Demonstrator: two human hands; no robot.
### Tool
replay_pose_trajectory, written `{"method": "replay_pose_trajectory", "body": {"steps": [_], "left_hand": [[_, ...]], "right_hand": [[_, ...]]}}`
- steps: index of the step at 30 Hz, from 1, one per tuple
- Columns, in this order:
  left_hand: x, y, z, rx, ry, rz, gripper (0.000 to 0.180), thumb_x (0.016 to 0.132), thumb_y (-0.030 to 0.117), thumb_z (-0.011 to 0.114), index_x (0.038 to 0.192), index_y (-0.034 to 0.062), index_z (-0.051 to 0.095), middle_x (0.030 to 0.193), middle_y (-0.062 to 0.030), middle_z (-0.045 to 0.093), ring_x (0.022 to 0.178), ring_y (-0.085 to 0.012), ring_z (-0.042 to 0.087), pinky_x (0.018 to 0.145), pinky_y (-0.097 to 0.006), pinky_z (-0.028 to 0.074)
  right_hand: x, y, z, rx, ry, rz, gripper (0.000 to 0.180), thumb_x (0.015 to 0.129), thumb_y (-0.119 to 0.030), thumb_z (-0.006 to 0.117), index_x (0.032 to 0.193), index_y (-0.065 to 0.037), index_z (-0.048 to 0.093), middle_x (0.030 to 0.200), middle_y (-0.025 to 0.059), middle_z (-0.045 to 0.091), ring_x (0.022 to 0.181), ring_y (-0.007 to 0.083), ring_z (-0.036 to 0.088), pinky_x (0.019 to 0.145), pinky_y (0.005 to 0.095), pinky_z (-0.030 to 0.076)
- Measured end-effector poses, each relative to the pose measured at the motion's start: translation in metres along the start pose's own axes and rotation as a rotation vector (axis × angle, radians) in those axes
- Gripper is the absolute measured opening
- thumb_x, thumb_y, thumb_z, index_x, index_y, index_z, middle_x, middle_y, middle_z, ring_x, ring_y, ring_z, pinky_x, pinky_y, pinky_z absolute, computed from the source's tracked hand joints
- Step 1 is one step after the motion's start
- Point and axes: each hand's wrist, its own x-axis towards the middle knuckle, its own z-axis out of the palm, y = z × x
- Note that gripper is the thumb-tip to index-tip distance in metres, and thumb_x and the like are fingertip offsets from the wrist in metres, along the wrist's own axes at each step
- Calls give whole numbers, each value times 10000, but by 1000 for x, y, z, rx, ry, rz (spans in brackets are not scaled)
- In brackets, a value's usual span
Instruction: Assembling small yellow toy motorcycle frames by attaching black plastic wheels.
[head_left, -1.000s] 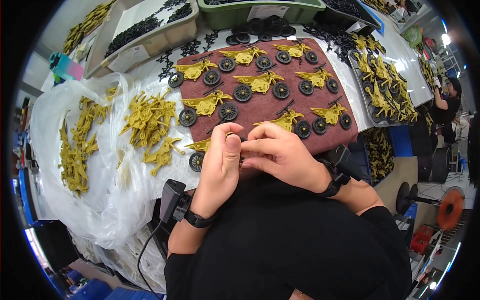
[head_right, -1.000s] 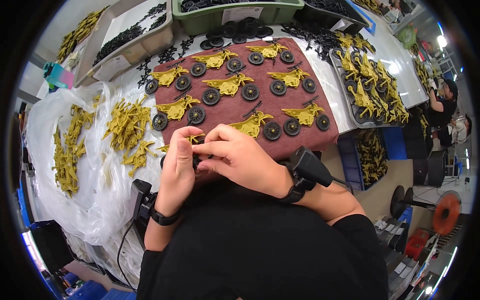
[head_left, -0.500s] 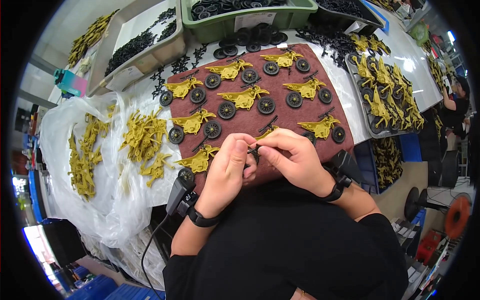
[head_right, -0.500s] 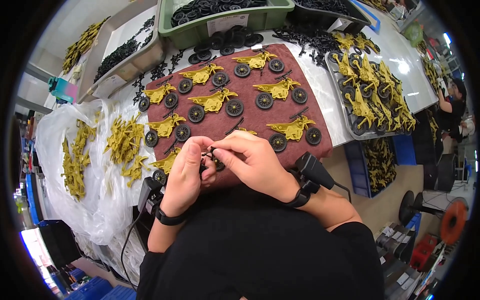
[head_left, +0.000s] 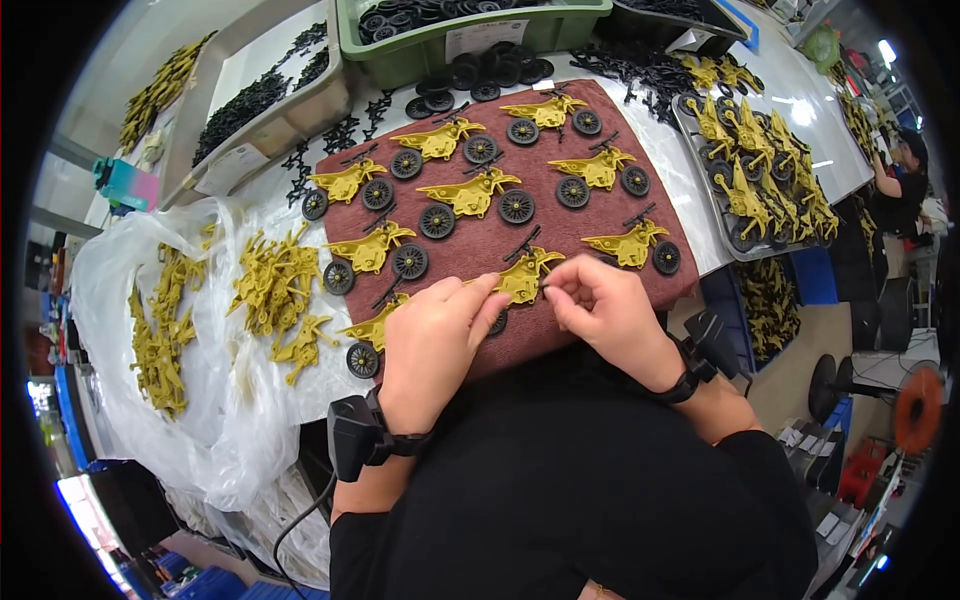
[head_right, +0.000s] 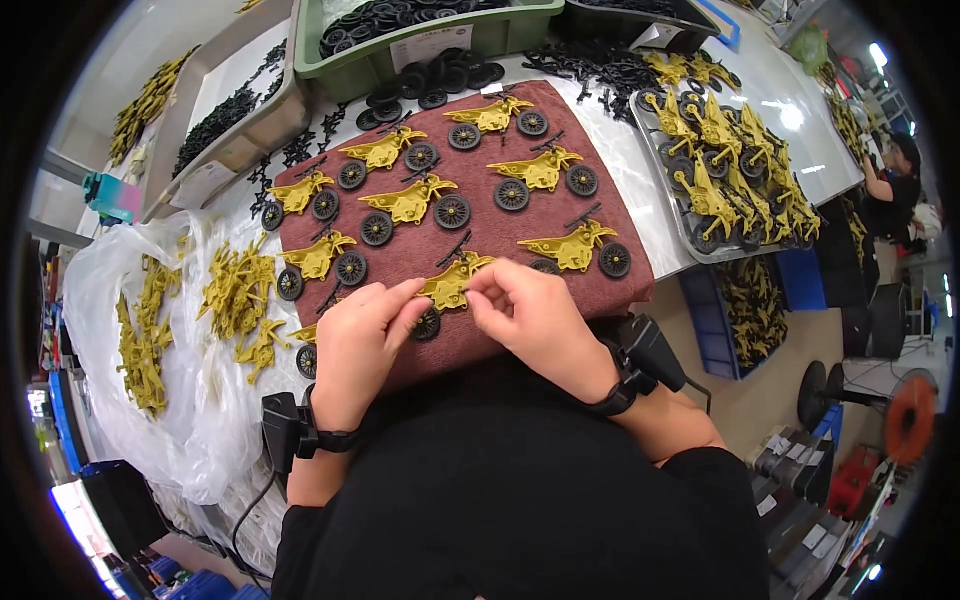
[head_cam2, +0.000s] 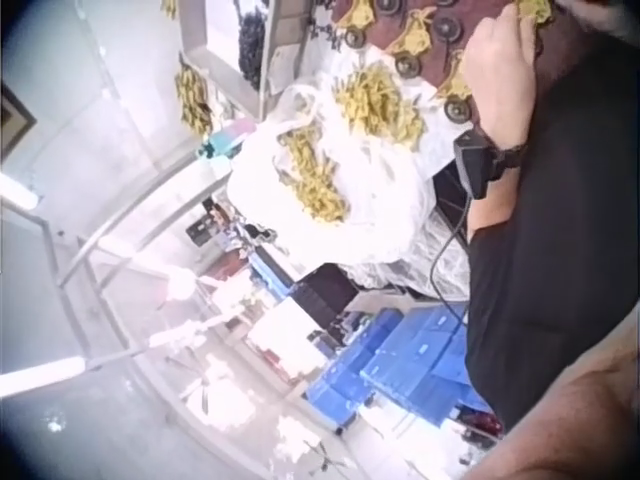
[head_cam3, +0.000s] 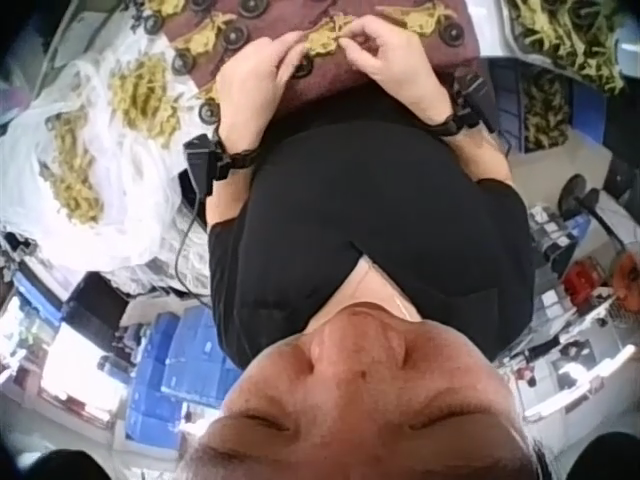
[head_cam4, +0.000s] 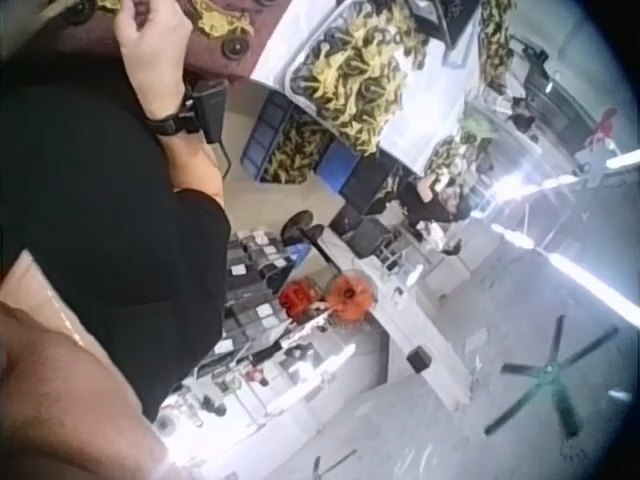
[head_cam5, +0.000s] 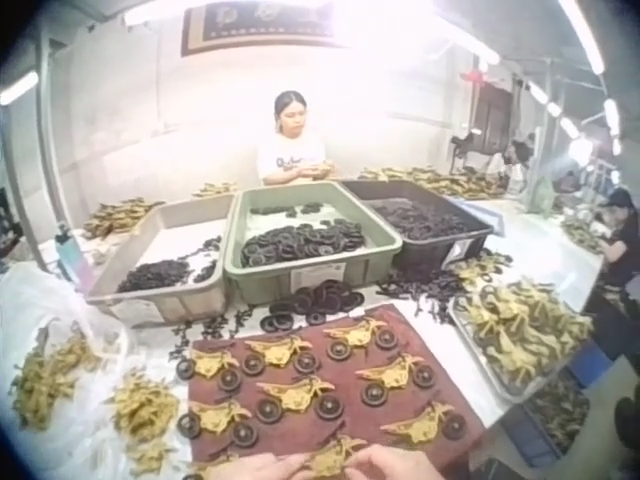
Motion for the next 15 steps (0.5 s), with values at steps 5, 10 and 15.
{"method": "replay_pose_trajectory", "body": {"steps": [5,10,15], "left_hand": [[-5,-6,6,255,-57,98,341,743,329,716,992,97,698,615,-41,499,577,-219,556,511,-347,440],[-1,-12,8,321,-157,155,394,750,372,687,1014,79,686,664,-46,560,621,-202,576,545,-323,454],[2,-12,8,312,-164,167,351,738,321,702,998,87,695,657,-48,556,624,-209,581,542,-338,456]], "right_hand": [[-8,2,6,-359,28,-143,113,799,-61,646,875,-5,585,785,146,619,718,299,627,632,348,509],[-8,5,13,-589,50,-341,124,800,-59,631,879,-1,556,800,145,595,780,306,606,677,384,499],[-8,6,18,-677,-5,-317,106,811,-63,604,848,-4,524,767,144,566,754,304,592,664,397,497]]}}
